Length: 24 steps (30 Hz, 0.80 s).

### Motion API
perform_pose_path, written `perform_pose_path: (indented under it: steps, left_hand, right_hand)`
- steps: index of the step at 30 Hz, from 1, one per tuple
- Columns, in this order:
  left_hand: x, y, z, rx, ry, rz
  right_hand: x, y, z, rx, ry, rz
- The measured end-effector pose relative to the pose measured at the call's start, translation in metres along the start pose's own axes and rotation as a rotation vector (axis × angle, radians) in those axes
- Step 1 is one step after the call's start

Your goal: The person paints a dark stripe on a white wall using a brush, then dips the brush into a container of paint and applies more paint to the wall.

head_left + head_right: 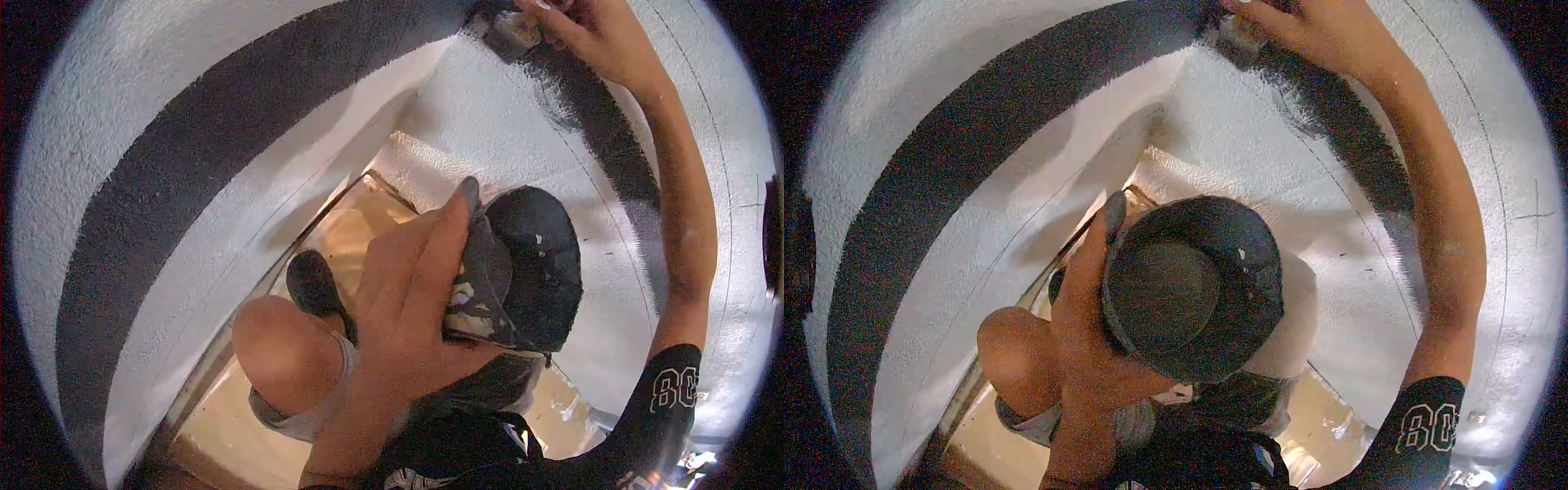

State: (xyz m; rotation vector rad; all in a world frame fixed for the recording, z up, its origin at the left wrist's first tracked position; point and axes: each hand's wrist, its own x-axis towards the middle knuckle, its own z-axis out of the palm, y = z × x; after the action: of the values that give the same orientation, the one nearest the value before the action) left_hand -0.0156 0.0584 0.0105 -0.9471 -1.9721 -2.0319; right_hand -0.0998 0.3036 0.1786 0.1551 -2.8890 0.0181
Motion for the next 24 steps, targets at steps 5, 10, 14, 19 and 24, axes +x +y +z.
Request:
perform_pose_path:
  steps: [5, 10, 14, 19, 24]
  left_hand:
    - [0.0, 0.0, -0.002, 0.006, 0.006, -0.005]
    - [-0.001, 0.002, 0.0, -0.029, 0.002, -0.051]
    - [-0.003, -0.009, 0.002, -0.049, -0.01, -0.071]
    - [-0.003, 0.0, 0.003, -0.067, 0.034, -0.05]
    - [0.001, 0.001, -0.001, 0.006, 0.02, -0.002]
  right_hand:
    - [0.005, -0.019, -0.008, 0.066, -0.045, 0.158]
    - [0.006, 0.013, 0.008, 0.013, 0.01, -0.103]
    - [0.002, 0.002, 0.0, -0.174, -0.075, -0.102]
    - [0.004, 0.007, 0.009, 0.11, 0.009, -0.09]
    - [0.007, 0.001, 0.004, -0.041, -0.087, -0.117]
